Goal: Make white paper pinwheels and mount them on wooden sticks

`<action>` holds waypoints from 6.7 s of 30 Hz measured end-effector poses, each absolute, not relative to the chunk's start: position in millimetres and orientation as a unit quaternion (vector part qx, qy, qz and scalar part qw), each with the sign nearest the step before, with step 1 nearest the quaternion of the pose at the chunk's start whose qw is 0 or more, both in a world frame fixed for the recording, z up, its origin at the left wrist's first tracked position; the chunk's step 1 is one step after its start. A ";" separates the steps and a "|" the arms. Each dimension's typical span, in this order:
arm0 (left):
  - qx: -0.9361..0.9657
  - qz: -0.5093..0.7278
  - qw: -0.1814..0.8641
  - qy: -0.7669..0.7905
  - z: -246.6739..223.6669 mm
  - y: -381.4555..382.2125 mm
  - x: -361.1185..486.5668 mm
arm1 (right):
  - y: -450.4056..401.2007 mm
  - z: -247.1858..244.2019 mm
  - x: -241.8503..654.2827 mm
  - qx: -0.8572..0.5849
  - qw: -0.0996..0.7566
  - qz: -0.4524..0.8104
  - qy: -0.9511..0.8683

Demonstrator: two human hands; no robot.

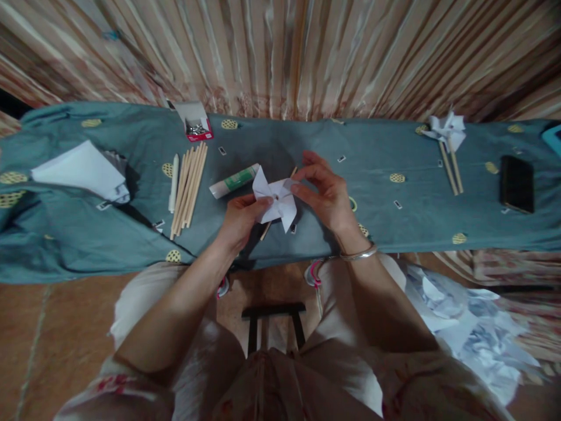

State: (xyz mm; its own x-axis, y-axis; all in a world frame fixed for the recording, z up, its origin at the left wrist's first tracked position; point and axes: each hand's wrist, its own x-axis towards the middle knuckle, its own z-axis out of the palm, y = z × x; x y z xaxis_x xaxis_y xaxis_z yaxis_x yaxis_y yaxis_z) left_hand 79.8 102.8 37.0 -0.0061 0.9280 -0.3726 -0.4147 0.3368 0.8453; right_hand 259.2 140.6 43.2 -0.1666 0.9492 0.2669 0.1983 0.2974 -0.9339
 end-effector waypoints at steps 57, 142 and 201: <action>0.260 0.562 0.603 0.504 44.3 104.5 74.8 | 109.3 47.2 241.9 -0.449 0.369 0.293 -0.759; 0.306 0.549 0.580 0.518 37.8 97.6 84.1 | 117.1 42.9 237.1 -0.525 0.368 0.292 -0.710; 0.263 0.559 0.597 0.512 46.8 104.7 64.2 | 115.9 43.5 274.3 -0.570 0.246 0.320 -0.716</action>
State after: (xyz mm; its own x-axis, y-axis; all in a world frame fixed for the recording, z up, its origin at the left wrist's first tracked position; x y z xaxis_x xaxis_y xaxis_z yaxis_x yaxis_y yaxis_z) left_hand 64.2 104.7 46.8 -0.1481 0.9367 -0.3172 -0.3977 0.2372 0.8863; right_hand 274.3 115.9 43.5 -0.2296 0.9732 -0.0135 0.6583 0.1450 -0.7386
